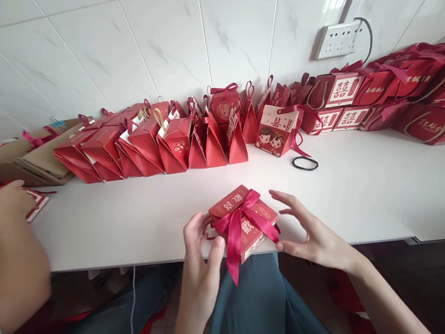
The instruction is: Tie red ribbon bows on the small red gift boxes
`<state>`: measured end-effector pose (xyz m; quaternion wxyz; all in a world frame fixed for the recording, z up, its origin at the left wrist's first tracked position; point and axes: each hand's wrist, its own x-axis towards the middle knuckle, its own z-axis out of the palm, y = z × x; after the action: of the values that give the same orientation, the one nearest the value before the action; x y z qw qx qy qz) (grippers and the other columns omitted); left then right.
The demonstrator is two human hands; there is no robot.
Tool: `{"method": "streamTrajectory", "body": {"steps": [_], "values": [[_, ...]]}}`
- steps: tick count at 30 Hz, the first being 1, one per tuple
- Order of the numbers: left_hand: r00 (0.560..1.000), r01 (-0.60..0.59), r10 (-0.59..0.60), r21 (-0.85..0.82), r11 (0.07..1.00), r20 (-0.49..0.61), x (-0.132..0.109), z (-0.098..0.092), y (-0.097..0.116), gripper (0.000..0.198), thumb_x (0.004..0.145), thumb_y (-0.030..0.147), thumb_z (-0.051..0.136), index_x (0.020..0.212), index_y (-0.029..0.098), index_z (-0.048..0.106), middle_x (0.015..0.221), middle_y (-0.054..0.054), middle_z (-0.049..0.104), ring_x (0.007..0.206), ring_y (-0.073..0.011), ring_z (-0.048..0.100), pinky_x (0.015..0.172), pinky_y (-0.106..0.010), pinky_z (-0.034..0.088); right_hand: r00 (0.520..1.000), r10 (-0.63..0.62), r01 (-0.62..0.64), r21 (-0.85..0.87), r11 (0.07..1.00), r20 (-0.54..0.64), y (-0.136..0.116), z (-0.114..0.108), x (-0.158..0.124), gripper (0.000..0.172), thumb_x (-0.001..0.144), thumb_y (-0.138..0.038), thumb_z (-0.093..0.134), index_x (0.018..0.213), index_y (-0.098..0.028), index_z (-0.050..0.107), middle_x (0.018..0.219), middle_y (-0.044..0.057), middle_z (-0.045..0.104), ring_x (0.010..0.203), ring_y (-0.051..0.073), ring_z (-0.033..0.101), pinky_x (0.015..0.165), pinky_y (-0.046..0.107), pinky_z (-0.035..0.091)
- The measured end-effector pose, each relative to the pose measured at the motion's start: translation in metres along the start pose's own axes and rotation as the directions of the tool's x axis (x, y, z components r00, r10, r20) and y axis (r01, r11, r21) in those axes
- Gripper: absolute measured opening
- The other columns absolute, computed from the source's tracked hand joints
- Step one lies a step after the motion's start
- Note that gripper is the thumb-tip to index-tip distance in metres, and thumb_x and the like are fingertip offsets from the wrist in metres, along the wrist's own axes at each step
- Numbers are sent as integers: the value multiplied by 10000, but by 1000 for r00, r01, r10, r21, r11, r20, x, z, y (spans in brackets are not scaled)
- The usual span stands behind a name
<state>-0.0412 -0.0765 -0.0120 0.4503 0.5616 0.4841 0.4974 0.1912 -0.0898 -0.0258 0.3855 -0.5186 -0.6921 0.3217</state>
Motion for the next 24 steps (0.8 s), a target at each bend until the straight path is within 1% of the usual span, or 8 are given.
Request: {"method": "streamTrajectory", "body": {"steps": [3, 6, 8, 10, 14, 17, 20, 24], "values": [[995, 25, -16, -88, 996, 99, 7, 6, 1, 571, 862, 521, 532, 1326, 234, 362, 1426, -107, 438, 1334, -257, 404, 1068, -408, 374, 992, -47, 38, 79, 996, 121, -2, -3, 7, 813, 817, -465, 635, 1483, -298, 198, 1561, 95, 244, 1409, 304, 292, 1112, 509, 328], [989, 70, -54, -115, 991, 140, 17, 4, 0, 588, 866, 542, 509, 1342, 242, 342, 1449, -99, 415, 1339, -237, 399, 1065, -382, 381, 986, -38, 15, 143, 990, 163, -11, -8, 3, 634, 863, -550, 527, 1415, -283, 365, 1451, 97, 444, 1320, 310, 438, 1053, 472, 418], [997, 69, -67, -57, 996, 41, 21, -1, -1, 545, 853, 537, 530, 1298, 249, 403, 1420, -85, 444, 1321, -232, 414, 1047, -364, 392, 993, 1, -13, 104, 994, 114, -16, -9, -3, 497, 870, -567, 502, 1270, -272, 512, 1327, 94, 553, 1229, 306, 526, 1014, 463, 456], [993, 86, -83, 35, 996, -86, 20, -6, 0, 471, 835, 525, 553, 1203, 238, 487, 1279, -80, 550, 1206, -228, 510, 958, -341, 447, 998, 49, -49, 4, 999, 31, -18, -9, -7, 464, 834, -544, 575, 1204, -266, 526, 1305, 94, 546, 1231, 308, 514, 1040, 486, 429], [984, 114, -92, 143, 983, -153, 12, -11, 7, 359, 805, 447, 596, 1068, 207, 549, 828, -19, 622, 779, -162, 605, 708, -270, 487, 999, 50, -49, -73, 996, 13, -14, 0, -3, 852, 740, -439, 723, 1431, -318, 240, 1500, 87, 318, 1391, 312, 316, 1123, 517, 332], [990, 55, -35, 144, 988, -133, 2, -10, 17, 308, 809, 378, 605, 1058, 206, 551, 738, 10, 597, 686, -133, 585, 662, -239, 481, 997, -22, 20, 27, 999, 68, -11, 9, 9, 998, 726, -344, 737, 1484, -336, 88, 1563, 90, 197, 1432, 307, 229, 1141, 524, 295], [996, 30, -18, 142, 989, -87, -10, -7, 24, 261, 837, 358, 585, 1048, 209, 552, 718, 15, 595, 667, -123, 586, 640, -218, 485, 993, -78, 67, 129, 989, 88, -10, 15, 18, 1058, 714, -242, 727, 1493, -318, 14, 1560, 122, 200, 1435, 294, 229, 1134, 526, 299], [999, -18, 28, 198, 980, -46, -25, -4, 19, 261, 844, 353, 585, 1062, 223, 525, 700, 15, 628, 644, -131, 610, 594, -218, 495, 994, -84, 71, 178, 981, 68, -11, 21, 20, 1037, 694, -186, 717, 1488, -301, 60, 1507, 142, 288, 1402, 279, 306, 1111, 514, 339]]}}
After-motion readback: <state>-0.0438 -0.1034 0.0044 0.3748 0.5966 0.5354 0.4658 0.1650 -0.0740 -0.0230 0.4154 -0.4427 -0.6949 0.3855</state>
